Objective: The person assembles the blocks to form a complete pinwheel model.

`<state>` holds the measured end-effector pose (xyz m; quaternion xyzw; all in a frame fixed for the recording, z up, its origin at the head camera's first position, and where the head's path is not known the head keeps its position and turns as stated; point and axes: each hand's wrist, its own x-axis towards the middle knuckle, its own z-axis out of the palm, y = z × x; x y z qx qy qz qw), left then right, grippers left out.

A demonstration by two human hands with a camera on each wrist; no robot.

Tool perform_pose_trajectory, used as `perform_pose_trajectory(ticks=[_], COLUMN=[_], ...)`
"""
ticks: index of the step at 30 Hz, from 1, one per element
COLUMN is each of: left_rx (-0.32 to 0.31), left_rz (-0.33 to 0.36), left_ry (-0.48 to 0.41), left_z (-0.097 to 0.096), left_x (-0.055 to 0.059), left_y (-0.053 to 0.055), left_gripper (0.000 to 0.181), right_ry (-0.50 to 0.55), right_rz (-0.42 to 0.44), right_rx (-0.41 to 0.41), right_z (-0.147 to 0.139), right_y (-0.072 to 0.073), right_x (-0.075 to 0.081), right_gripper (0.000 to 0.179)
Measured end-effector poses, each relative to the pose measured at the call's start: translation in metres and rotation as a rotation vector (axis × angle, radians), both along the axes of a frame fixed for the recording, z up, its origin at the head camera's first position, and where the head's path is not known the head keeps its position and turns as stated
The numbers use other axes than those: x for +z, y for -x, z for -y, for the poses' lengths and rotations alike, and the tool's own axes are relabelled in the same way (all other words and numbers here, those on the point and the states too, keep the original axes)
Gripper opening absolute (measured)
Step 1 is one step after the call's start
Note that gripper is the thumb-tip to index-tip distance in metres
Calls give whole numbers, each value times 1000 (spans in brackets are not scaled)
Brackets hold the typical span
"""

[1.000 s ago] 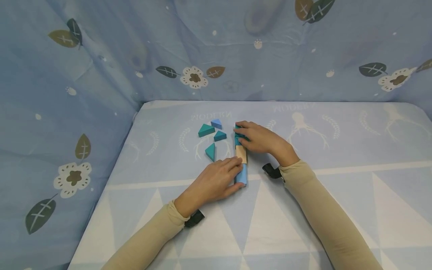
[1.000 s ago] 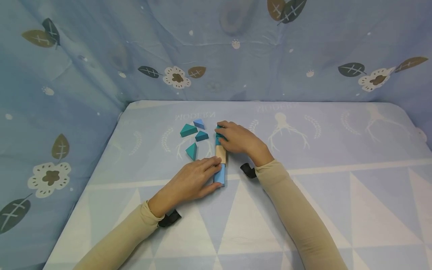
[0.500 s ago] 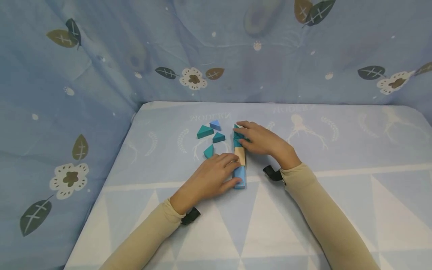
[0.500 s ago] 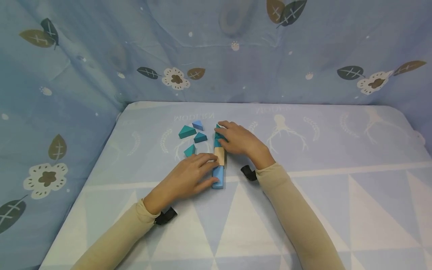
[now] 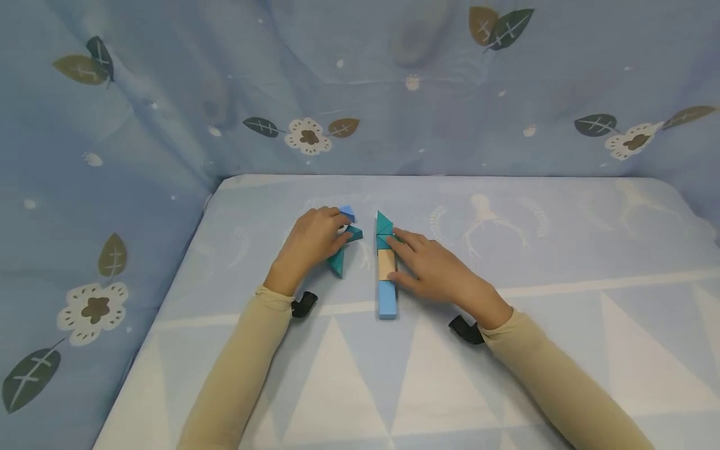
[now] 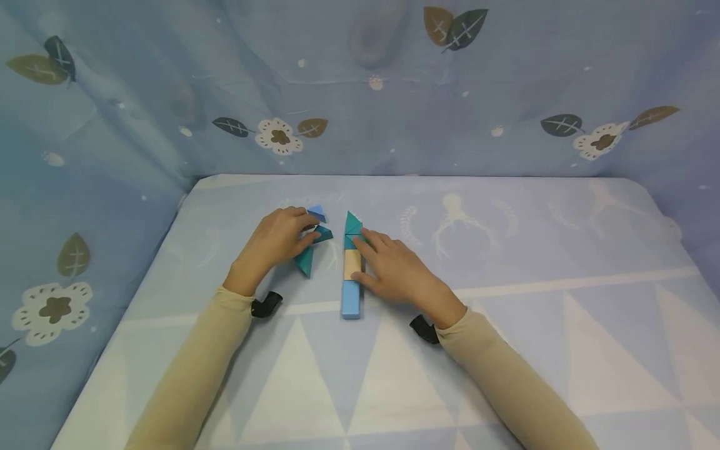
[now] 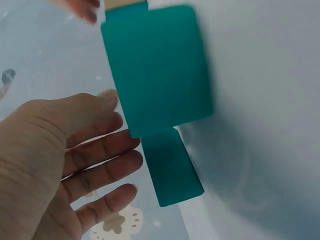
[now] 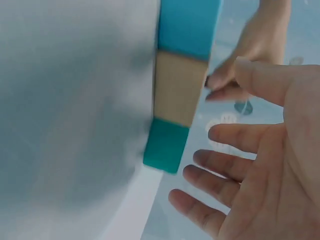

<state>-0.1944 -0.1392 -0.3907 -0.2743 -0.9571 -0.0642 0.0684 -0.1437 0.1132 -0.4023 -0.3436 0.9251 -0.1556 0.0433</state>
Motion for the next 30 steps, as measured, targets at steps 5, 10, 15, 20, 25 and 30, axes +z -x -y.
perform_pose_trajectory(ticks=[5,10,15,20,25,30], left_rx=[32,18,-19,-55,-80,-82], left_rz=[81,88,41,1,-12,-28], left_ry=[-34,-71,-102,-111,-103,-80], left_z=[5,5,-2,-10,-15,-16], left_x=[1,-2,-8,-11,-12,-12], left_y=[6,6,9,7,5,2], left_gripper=[22,19,13,10,10,10], right_ry=[-28,-61,-61,-66,-78,-92], right_rz=[-12,-28,-18,-38,-45,-34], right_rx=[19,-5,-25,-20,-20,-10], right_z=[11,15,10,8,7,9], right_y=[-13,-17,-17,-17,-17,-17], right_x=[-7,-10,-11,-12,-11,-11], right_gripper=[80,83,83,84,85,84])
